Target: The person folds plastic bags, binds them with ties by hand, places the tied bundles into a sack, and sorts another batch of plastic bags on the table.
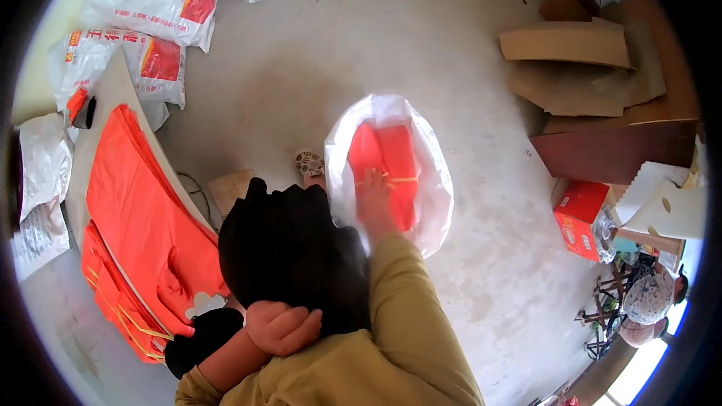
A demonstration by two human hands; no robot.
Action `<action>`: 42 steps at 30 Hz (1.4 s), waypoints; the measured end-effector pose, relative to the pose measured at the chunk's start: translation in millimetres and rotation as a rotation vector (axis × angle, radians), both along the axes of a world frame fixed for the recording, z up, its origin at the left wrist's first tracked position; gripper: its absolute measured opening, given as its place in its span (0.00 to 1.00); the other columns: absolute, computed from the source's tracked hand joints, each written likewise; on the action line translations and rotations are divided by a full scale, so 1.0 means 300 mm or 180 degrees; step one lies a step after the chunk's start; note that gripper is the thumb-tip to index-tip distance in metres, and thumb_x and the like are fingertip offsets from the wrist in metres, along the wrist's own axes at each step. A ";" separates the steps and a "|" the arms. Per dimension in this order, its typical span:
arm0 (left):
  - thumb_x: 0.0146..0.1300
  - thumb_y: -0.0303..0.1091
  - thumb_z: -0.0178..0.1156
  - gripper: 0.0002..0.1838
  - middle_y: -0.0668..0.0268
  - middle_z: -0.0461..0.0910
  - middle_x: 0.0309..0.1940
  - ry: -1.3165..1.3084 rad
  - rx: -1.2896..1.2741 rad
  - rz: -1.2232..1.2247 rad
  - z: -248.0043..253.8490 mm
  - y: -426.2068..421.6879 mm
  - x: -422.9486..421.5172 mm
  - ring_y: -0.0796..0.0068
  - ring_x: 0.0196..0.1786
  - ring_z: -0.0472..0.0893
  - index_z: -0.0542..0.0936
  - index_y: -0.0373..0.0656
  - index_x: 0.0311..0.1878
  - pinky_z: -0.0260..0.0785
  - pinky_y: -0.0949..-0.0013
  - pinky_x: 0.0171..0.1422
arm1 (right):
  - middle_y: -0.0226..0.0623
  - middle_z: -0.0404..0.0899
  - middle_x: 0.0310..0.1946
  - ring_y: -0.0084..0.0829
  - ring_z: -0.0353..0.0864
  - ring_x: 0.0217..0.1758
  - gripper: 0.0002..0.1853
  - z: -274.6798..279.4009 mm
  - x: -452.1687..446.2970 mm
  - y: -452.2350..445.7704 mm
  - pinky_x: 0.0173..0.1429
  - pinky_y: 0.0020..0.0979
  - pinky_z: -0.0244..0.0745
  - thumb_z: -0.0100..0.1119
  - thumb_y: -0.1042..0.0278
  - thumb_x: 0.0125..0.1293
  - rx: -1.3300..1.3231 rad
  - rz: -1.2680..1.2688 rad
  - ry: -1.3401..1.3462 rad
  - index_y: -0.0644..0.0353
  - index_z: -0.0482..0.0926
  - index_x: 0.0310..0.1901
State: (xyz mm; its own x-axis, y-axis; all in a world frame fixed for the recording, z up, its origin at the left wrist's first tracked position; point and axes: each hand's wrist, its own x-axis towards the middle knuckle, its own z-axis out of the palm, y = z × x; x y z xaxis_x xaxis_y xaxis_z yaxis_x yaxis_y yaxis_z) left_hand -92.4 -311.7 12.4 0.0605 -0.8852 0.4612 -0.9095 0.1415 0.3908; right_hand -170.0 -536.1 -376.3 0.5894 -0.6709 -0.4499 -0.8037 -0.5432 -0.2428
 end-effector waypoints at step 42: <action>0.53 0.35 0.67 0.10 0.77 0.76 0.32 -0.0247 -0.0031 -0.0101 -0.006 0.040 -0.008 0.80 0.28 0.70 0.87 0.53 0.40 0.61 0.76 0.30 | 0.47 0.77 0.54 0.52 0.81 0.56 0.18 0.287 -0.084 0.045 0.59 0.47 0.78 0.50 0.73 0.68 0.0418 -0.0140 -0.0698 0.57 0.75 0.59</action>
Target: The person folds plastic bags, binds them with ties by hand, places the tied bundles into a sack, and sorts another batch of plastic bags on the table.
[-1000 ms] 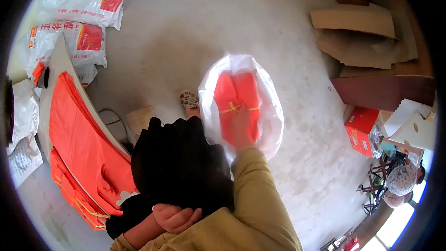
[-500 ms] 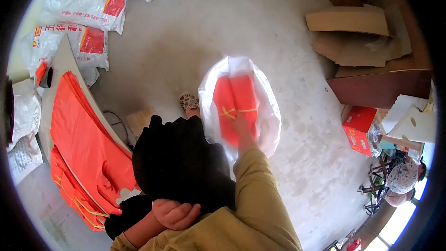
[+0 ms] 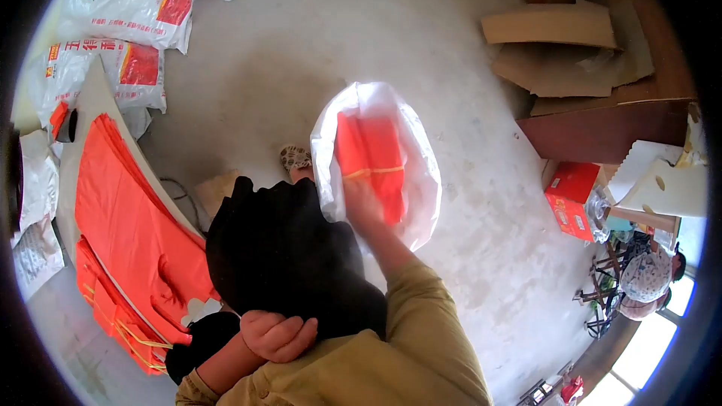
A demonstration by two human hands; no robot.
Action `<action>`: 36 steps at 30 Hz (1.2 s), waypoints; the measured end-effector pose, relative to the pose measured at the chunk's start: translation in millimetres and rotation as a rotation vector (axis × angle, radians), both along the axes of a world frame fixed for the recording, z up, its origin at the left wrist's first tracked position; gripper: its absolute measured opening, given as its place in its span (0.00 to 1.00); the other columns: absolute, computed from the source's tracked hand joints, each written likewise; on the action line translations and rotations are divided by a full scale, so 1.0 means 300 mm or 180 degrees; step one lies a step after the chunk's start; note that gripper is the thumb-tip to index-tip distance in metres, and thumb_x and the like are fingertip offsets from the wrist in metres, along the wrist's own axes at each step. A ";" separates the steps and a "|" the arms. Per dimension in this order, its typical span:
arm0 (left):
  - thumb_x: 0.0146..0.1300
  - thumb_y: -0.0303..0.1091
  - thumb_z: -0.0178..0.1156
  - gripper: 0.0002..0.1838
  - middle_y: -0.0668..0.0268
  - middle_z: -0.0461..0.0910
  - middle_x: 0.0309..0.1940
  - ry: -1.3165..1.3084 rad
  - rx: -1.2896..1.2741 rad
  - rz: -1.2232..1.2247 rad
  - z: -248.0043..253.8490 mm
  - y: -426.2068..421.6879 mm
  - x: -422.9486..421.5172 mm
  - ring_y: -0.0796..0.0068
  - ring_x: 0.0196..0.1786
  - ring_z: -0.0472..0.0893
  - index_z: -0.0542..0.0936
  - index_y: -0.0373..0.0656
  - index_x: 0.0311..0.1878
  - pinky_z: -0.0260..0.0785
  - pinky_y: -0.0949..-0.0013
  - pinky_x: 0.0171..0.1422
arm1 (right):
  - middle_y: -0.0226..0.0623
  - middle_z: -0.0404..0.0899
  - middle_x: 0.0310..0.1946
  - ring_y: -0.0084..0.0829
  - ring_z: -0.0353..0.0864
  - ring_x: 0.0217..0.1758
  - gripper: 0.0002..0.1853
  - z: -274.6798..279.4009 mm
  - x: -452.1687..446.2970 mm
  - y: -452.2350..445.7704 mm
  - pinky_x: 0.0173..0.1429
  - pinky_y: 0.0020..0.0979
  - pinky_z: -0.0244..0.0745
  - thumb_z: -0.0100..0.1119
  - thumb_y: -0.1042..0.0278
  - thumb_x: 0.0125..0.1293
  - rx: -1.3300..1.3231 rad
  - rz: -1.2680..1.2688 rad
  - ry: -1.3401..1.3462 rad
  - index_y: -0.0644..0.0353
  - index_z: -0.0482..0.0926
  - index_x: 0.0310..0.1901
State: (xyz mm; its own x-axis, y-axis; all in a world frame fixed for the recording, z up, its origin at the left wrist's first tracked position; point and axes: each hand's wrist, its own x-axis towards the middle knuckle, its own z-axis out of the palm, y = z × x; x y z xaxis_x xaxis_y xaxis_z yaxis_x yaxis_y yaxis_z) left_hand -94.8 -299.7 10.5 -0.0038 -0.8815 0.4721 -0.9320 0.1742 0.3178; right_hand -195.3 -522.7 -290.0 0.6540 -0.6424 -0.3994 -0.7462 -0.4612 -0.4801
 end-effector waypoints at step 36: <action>0.45 0.34 0.63 0.15 0.76 0.77 0.33 0.0007 0.0075 -0.0015 0.002 0.002 0.015 0.80 0.28 0.70 0.88 0.53 0.40 0.59 0.76 0.32 | 0.59 0.53 0.77 0.57 0.75 0.66 0.51 -0.272 0.002 0.015 0.68 0.44 0.73 0.66 0.55 0.63 0.0103 0.0239 0.0153 0.57 0.45 0.80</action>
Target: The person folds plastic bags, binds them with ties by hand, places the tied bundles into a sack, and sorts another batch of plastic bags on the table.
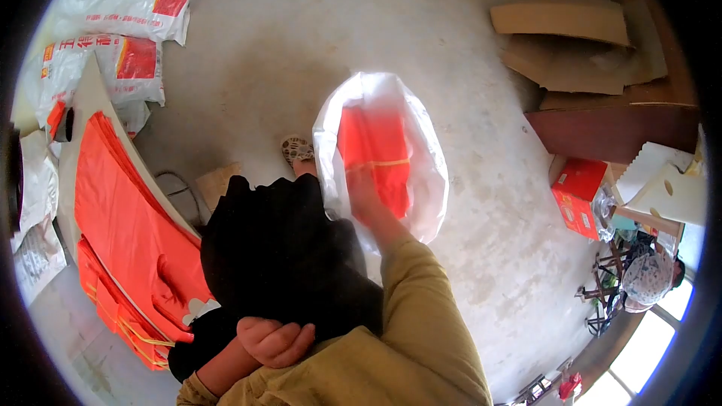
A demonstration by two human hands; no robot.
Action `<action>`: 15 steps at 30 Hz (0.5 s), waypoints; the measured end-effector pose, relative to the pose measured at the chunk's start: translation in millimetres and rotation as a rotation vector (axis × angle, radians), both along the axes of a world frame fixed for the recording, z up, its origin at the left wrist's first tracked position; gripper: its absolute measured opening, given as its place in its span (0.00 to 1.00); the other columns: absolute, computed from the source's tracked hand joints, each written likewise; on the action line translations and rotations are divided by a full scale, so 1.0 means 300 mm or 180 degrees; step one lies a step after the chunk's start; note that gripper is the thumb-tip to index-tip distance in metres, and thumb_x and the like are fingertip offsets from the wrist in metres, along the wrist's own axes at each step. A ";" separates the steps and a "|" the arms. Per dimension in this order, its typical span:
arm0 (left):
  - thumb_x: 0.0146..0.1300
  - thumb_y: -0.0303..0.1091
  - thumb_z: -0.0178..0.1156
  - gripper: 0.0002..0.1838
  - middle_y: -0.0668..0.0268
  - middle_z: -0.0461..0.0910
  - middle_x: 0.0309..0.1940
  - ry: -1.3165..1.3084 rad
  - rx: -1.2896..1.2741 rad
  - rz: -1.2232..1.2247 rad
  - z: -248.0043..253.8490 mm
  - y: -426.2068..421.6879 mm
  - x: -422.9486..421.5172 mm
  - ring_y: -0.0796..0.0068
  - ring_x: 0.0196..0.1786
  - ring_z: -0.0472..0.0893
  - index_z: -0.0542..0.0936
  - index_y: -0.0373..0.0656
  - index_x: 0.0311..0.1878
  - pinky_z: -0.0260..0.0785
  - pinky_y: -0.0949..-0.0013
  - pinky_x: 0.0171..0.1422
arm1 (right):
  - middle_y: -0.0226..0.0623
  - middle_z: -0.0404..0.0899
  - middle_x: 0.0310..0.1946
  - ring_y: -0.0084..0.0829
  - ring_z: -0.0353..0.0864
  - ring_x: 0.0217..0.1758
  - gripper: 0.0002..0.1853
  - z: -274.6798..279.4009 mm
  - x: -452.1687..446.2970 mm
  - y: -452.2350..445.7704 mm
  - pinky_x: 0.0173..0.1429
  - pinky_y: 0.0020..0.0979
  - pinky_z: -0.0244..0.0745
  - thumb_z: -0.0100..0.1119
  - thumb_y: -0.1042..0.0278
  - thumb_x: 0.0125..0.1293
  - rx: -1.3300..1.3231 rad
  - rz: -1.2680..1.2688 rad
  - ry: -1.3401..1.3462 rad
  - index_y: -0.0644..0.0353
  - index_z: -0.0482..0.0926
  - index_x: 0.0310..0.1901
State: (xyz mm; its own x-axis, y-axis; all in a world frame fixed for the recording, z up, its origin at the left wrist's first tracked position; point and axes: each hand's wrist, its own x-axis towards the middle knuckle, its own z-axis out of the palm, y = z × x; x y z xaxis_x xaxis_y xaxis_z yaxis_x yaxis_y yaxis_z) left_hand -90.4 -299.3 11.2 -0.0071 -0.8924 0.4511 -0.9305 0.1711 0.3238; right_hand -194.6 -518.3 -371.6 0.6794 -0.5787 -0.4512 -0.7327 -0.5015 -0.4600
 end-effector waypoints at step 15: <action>0.51 0.36 0.66 0.11 0.76 0.77 0.33 -0.0017 -0.0110 0.0045 -0.012 0.013 -0.011 0.78 0.30 0.72 0.87 0.53 0.40 0.63 0.74 0.33 | 0.56 0.81 0.55 0.54 0.82 0.58 0.38 0.257 -0.180 -0.263 0.59 0.46 0.78 0.50 0.70 0.70 0.0373 -0.0909 0.0657 0.51 0.51 0.80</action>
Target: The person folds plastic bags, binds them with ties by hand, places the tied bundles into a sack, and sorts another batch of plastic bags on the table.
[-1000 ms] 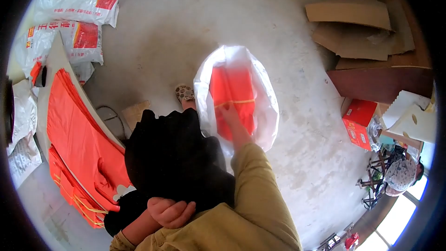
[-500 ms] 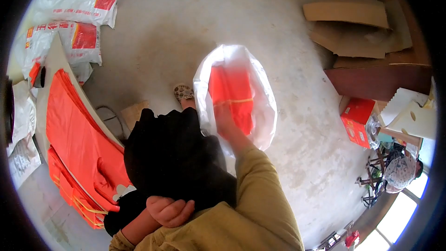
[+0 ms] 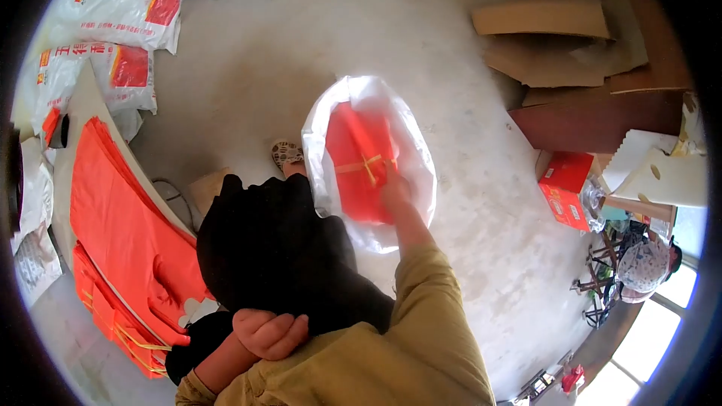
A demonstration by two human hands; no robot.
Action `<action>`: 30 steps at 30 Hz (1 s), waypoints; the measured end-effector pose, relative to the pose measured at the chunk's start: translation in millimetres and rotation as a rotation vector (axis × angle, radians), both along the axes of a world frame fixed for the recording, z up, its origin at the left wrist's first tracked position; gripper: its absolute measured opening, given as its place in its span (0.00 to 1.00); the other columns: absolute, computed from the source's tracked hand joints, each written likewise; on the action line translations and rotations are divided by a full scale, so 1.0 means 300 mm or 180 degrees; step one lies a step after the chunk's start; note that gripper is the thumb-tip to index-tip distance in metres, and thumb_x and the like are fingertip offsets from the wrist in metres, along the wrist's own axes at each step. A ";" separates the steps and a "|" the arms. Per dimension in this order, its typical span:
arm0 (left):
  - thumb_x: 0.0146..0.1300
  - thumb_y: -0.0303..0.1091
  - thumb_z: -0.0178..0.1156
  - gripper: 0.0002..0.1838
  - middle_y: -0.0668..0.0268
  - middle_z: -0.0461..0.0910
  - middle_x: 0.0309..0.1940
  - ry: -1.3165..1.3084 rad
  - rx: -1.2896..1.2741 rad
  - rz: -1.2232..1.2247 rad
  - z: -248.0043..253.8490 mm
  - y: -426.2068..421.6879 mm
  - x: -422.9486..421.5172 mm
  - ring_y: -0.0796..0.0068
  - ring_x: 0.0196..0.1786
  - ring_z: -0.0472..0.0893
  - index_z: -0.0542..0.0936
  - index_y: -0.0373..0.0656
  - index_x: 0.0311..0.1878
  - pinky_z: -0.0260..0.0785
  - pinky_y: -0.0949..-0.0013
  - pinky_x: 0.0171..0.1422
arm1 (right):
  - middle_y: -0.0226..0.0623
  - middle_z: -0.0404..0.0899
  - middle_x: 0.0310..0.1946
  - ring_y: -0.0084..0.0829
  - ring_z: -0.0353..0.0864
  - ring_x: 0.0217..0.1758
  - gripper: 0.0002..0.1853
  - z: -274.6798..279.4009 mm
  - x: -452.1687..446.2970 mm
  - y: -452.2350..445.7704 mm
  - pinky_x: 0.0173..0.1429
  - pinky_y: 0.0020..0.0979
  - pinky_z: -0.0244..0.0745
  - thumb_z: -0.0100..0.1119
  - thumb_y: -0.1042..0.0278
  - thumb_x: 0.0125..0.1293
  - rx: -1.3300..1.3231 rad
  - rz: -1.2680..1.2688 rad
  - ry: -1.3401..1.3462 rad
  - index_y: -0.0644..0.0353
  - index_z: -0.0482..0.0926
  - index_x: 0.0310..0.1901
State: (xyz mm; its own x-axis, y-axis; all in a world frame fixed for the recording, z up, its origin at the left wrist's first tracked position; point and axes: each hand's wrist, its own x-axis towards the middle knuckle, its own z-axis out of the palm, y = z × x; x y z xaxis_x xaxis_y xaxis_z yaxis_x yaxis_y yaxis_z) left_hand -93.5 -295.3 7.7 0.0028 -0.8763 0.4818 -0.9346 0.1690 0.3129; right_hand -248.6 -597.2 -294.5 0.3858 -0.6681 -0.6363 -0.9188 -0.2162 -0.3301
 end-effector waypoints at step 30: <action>0.49 0.34 0.62 0.13 0.77 0.77 0.33 -0.0026 0.0165 -0.0054 0.010 -0.008 0.012 0.80 0.29 0.70 0.87 0.53 0.40 0.60 0.75 0.34 | 0.39 0.84 0.47 0.31 0.82 0.47 0.19 -0.511 0.119 0.109 0.53 0.33 0.76 0.66 0.62 0.68 0.0542 -0.2278 -0.1234 0.64 0.81 0.55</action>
